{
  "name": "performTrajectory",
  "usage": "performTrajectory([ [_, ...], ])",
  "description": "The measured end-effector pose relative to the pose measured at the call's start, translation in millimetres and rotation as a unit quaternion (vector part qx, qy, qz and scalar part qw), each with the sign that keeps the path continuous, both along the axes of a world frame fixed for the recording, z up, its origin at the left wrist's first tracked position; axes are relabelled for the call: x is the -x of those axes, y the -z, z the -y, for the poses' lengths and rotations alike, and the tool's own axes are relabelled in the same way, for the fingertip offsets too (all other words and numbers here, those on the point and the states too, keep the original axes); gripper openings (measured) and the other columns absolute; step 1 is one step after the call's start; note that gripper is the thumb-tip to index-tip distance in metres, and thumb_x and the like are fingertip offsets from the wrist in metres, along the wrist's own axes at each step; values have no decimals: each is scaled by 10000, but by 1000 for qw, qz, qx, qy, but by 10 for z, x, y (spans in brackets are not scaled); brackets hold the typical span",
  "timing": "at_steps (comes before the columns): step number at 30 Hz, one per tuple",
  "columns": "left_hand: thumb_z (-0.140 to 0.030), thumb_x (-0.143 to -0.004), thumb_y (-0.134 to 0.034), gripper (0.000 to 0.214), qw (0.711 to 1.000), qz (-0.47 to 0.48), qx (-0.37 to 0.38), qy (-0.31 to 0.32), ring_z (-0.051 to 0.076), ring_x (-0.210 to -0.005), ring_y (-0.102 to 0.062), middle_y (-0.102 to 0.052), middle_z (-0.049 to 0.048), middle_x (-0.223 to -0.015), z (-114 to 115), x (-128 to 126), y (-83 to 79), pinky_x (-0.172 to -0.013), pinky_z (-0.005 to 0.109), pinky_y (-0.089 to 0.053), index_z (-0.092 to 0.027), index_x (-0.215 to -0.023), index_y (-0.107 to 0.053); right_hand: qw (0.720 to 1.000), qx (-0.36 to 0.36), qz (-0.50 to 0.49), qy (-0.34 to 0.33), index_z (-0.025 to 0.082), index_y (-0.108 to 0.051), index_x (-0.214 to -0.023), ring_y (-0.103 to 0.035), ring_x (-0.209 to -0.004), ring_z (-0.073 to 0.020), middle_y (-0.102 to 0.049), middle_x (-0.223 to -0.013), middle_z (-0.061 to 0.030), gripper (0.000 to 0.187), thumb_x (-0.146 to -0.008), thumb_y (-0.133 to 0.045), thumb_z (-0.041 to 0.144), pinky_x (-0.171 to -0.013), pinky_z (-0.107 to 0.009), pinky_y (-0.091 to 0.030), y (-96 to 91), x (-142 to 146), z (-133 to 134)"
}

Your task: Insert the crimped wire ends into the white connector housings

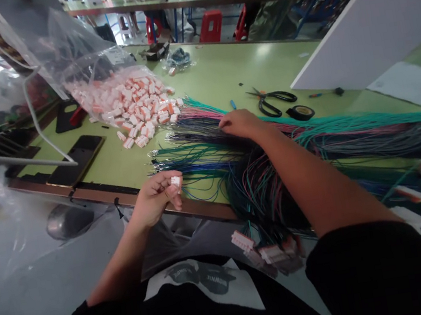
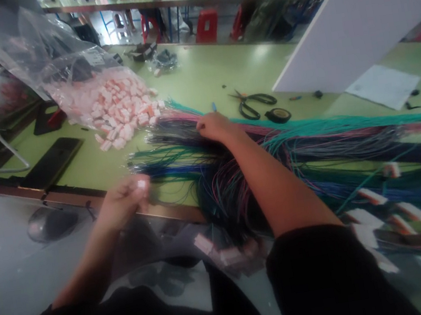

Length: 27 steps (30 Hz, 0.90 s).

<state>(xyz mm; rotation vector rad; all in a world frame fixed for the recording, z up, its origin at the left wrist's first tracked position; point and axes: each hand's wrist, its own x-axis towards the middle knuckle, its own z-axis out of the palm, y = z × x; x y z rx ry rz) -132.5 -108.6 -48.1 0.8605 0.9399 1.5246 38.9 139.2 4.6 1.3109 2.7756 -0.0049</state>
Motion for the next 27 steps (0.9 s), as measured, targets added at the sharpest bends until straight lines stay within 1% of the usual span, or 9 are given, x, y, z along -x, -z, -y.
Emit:
performTrajectory([
  [3, -293, -669, -794, 305, 1000, -2, 1, -4, 76, -406, -584, -624, -41, -580, -6, -10, -6, -382, 158, -475, -132, -890, -658, 1000, -18, 3, -15, 191, -708, -1023, -609, -976, -224, -699, -1070, -70, 282, -793, -549, 229, -764, -294, -426, 18, 16, 106],
  [7, -286, -672, -793, 294, 1000, 2, -7, -5, 72, -410, -585, -625, -42, -585, -13, -18, -10, -384, 152, -473, -139, -888, -658, 999, -39, 3, -16, 204, -663, -1070, -584, -1026, -221, -647, -1162, -82, 299, -803, -529, 188, -751, -290, -410, 45, 29, 211],
  [10, -292, -677, -789, 298, 1000, -3, -5, -7, 71, -409, -582, -622, -45, -585, -12, -19, -8, -385, 152, -470, -143, -896, -653, 998, -64, 17, -2, 199, -650, -1075, -591, -1014, -232, -609, -1204, -104, 286, -825, -511, 203, -708, -291, -404, 36, 40, 271],
  [13, -310, -677, -787, 311, 1000, -11, -1, -10, 71, -407, -576, -612, -48, -572, -12, -24, -13, -382, 155, -463, -141, -896, -644, 996, -78, 34, -6, 182, -645, -1084, -600, -988, -243, -619, -1172, -120, 289, -844, -488, 219, -690, -296, -407, 25, 69, 311],
  [16, -323, -668, -791, 326, 1000, -16, 5, -12, 71, -405, -573, -609, -50, -574, -12, -31, -28, -379, 156, -456, -140, -891, -640, 994, -65, 79, -23, 174, -681, -1017, -594, -1013, -261, -652, -1122, -124, 283, -860, -447, 204, -711, -304, -416, 31, 115, 330],
  [20, -321, -657, -798, 339, 1000, -16, 15, -14, 76, -407, -573, -607, -52, -575, -10, -35, -55, -380, 164, -450, -141, -893, -634, 994, -65, 89, -9, 129, -693, -983, -609, -984, -263, -668, -1098, -159, 310, -852, -415, 168, -713, -307, -421, 29, 151, 349],
  [22, -314, -660, -796, 332, 1000, -12, 13, -10, 77, -411, -572, -605, -51, -575, -9, -35, -64, -383, 168, -451, -142, -892, -632, 996, -58, 64, 4, 138, -696, -947, -618, -950, -245, -683, -1065, -144, 300, -836, -418, 164, -705, -300, -423, 7, 129, 337],
  [24, -311, -664, -794, 328, 1000, -10, 10, -5, 78, -416, -572, -607, -47, -578, -12, -34, -65, -386, 170, -453, -141, -891, -631, 999, -46, 8, 20, 165, -696, -876, -621, -912, -223, -700, -1006, -106, 251, -798, -458, 172, -707, -294, -429, -28, 77, 297],
  [27, -327, -664, -793, 347, 1000, -4, 3, -4, 75, -419, -568, -610, -43, -583, -27, -33, -49, -391, 171, -456, -138, -903, -625, 987, -17, -141, 69, 172, -674, -773, -618, -808, -194, -702, -843, -69, 161, -731, -518, 176, -688, -283, -445, -78, -25, 218],
])
